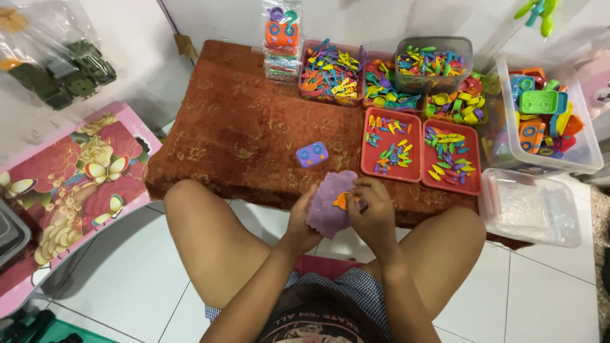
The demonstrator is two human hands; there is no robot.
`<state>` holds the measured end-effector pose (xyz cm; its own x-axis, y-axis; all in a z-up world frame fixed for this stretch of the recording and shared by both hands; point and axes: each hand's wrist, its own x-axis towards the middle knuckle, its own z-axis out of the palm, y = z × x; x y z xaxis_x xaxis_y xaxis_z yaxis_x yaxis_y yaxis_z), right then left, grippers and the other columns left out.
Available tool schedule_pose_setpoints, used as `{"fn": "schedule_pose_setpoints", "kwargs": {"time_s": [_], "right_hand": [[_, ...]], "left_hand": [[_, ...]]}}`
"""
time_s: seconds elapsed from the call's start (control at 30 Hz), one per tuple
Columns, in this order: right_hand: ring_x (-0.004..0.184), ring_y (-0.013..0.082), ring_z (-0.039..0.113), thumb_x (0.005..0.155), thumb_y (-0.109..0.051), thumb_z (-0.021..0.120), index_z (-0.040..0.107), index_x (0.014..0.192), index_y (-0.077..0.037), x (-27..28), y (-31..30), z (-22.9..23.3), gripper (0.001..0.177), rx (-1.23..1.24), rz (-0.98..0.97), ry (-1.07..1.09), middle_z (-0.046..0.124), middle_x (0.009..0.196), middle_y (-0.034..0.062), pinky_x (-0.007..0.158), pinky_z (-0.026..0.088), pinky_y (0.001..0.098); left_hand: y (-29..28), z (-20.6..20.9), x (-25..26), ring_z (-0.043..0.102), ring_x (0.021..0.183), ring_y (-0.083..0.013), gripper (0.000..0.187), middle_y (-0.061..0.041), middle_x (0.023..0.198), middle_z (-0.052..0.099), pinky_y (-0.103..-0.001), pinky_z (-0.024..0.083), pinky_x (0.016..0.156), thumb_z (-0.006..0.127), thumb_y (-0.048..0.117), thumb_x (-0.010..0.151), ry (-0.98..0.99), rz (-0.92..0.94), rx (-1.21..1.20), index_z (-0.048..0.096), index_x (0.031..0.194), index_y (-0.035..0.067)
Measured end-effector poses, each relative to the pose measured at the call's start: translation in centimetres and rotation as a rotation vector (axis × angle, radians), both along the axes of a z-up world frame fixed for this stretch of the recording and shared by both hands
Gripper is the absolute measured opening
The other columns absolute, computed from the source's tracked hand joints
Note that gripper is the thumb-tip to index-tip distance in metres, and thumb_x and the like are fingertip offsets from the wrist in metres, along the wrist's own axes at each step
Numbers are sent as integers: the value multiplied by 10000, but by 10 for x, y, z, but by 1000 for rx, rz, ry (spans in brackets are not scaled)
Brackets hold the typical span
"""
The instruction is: Cleaning small plastic alphabet and shape toys individually using a cloth.
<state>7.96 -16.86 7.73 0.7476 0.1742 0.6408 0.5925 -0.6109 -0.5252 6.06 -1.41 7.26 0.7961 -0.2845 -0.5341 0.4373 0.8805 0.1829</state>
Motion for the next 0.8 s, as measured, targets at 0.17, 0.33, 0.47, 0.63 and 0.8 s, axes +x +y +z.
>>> {"fn": "schedule_pose_setpoints", "kwargs": {"time_s": [0.17, 0.33, 0.47, 0.63, 0.8], "right_hand": [[1125, 333, 667, 879, -45, 761, 723, 1161, -24, -14, 0, -7, 286, 218, -46, 53, 682, 1176, 146, 918, 555, 397], [548, 223, 675, 995, -115, 637, 727, 877, -60, -15, -35, -75, 158, 919, -314, 581, 654, 639, 141, 535, 580, 341], [625, 210, 620, 952, -66, 628, 705, 851, -68, -27, -40, -77, 127, 867, -196, 567, 638, 695, 107, 606, 546, 354], [723, 193, 551, 897, -4, 616, 678, 818, -78, -47, -32, -79, 125, 807, -33, 572, 617, 766, 64, 698, 503, 370], [855, 169, 458, 824, 79, 599, 641, 774, -92, -55, -20, -72, 183, 712, 211, 556, 590, 861, 7, 821, 446, 392]], "left_hand": [[2, -25, -8, 691, 886, -301, 298, -191, 1031, 718, -408, 547, 865, 707, 217, 923, -83, -6, 125, 691, 1144, 18], [-1, -7, -17, 698, 851, -322, 286, -196, 1008, 724, -426, 544, 809, 733, 196, 890, -74, 27, 80, 707, 1125, 37], [1, -2, -30, 695, 875, -303, 260, -152, 983, 720, -389, 534, 853, 727, 194, 894, -26, -37, 84, 720, 1107, 45], [4, -48, -38, 708, 894, -331, 238, -203, 985, 723, -410, 541, 861, 703, 132, 894, 7, -16, 115, 705, 1103, 17], [6, -58, -44, 680, 919, -303, 188, -209, 1003, 715, -400, 546, 859, 668, 112, 908, -5, 39, 204, 684, 1063, 7]]}}
